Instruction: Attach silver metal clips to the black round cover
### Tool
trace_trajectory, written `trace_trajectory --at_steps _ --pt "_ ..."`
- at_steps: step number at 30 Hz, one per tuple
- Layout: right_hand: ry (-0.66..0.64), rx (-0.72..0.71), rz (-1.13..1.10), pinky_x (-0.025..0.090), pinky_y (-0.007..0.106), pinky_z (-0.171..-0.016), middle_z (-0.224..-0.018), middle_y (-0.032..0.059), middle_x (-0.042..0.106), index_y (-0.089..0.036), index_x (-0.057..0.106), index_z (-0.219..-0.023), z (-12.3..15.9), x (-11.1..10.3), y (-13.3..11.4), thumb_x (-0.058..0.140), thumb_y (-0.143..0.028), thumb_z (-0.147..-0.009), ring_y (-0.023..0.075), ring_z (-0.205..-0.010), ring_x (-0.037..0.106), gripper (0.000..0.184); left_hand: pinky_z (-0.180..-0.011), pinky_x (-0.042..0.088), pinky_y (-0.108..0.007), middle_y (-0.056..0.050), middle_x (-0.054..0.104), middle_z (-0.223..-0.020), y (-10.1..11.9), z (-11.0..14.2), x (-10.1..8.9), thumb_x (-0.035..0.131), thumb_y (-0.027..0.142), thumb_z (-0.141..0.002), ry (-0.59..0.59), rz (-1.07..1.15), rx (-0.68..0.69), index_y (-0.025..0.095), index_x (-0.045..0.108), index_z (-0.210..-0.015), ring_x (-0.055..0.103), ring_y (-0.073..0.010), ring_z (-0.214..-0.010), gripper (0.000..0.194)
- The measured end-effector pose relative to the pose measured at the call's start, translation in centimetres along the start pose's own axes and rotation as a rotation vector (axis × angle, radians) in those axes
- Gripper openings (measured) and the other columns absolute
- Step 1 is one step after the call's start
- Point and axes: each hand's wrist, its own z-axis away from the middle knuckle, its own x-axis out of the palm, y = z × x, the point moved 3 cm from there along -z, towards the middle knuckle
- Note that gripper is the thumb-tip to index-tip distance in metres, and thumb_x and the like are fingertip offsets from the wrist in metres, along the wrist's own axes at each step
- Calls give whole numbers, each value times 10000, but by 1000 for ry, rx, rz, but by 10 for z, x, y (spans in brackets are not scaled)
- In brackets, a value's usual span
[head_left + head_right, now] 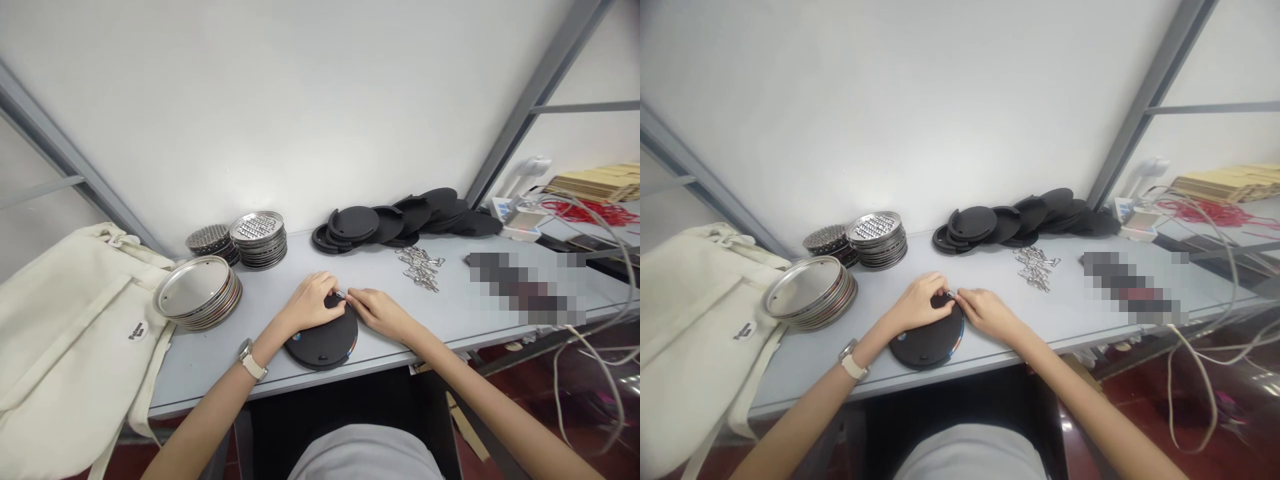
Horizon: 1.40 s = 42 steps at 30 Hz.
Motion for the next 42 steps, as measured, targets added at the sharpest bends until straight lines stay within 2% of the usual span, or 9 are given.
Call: trace_trajectory --at_steps 29,35,42 --pt "54 43 3 318 237 -571 -606 -6 511 -212 448 -755 0 2 1 298 -307 -968 138 -530 457 278 -673 399 -270 7 496 -749 -4 0 0 570 240 -772 -54 98 4 186 455 -743 483 -143 -724 130" --pt "102 55 -23 304 237 -541 -585 -21 481 -215 441 -754 0 -1 0 306 -293 -963 128 -496 426 261 -687 402 -270 8 510 -752 -4 0 1 587 247 -769 -64 94 3 184 466 -749 495 -143 -726 137" --pt "154 75 -75 328 235 -545 -578 -30 462 -219 433 -757 1 -6 4 294 -299 -966 127 -489 421 263 -721 409 -279 18 534 -750 0 0 1 557 200 -775 -89 99 15 191 505 -799 506 -134 -710 58"
